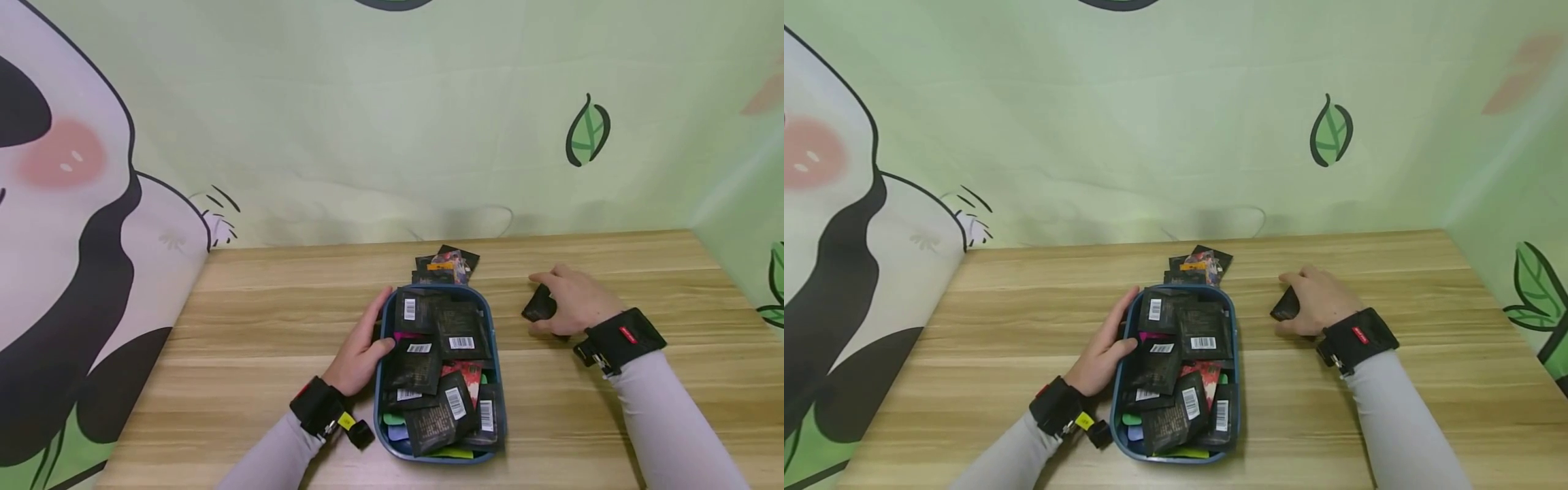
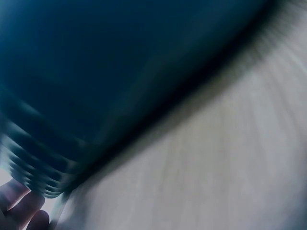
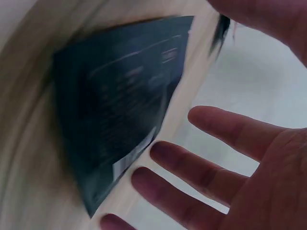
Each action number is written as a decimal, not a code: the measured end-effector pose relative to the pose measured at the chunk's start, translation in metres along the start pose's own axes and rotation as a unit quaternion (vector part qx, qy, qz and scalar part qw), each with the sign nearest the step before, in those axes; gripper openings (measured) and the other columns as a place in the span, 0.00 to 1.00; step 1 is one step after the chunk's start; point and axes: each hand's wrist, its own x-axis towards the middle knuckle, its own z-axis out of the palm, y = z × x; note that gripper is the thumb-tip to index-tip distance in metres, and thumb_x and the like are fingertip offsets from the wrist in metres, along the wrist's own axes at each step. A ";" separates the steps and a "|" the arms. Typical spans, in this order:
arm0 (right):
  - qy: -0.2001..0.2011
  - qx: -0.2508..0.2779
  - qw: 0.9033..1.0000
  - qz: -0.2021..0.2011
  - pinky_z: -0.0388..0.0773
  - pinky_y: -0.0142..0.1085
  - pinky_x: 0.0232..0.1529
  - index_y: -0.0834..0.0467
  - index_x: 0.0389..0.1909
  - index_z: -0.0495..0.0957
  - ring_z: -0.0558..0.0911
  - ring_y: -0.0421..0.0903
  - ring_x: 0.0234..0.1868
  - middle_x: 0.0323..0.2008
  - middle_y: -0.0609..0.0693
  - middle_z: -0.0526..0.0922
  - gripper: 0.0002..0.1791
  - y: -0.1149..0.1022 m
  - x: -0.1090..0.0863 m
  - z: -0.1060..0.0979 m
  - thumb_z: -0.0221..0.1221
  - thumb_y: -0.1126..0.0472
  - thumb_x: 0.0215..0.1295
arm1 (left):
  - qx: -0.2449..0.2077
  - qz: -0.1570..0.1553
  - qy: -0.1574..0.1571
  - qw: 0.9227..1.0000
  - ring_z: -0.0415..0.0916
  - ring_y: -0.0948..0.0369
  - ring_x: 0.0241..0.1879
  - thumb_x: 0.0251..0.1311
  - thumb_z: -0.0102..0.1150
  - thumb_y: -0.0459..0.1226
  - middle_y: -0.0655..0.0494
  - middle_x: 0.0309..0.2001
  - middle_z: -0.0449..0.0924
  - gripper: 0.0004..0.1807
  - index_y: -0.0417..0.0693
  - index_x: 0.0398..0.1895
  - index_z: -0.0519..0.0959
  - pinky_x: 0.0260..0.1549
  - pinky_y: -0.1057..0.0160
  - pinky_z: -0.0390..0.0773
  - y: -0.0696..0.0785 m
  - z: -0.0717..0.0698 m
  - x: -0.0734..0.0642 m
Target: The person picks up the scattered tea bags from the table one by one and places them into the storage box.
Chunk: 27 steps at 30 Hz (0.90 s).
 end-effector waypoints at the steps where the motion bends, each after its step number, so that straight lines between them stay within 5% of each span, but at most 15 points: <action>1: -0.004 -0.001 1.000 0.003 0.76 0.54 0.50 0.61 0.68 0.71 0.77 0.61 0.52 0.58 0.67 0.73 0.51 0.001 0.000 0.001 0.70 0.37 0.44 | -0.001 0.001 -0.001 1.000 0.56 0.57 0.73 0.67 0.46 0.34 0.59 0.77 0.54 0.41 0.60 0.82 0.47 0.69 0.44 0.54 0.000 0.000 0.000; 27: -0.019 0.018 0.999 0.026 0.73 0.43 0.34 0.54 0.48 0.77 0.75 0.51 0.34 0.40 0.56 0.76 0.32 0.006 0.005 0.009 0.70 0.47 0.40 | -0.004 -0.007 -0.005 1.000 0.56 0.60 0.72 0.67 0.46 0.35 0.65 0.77 0.53 0.41 0.62 0.82 0.46 0.69 0.45 0.55 -0.001 0.000 0.001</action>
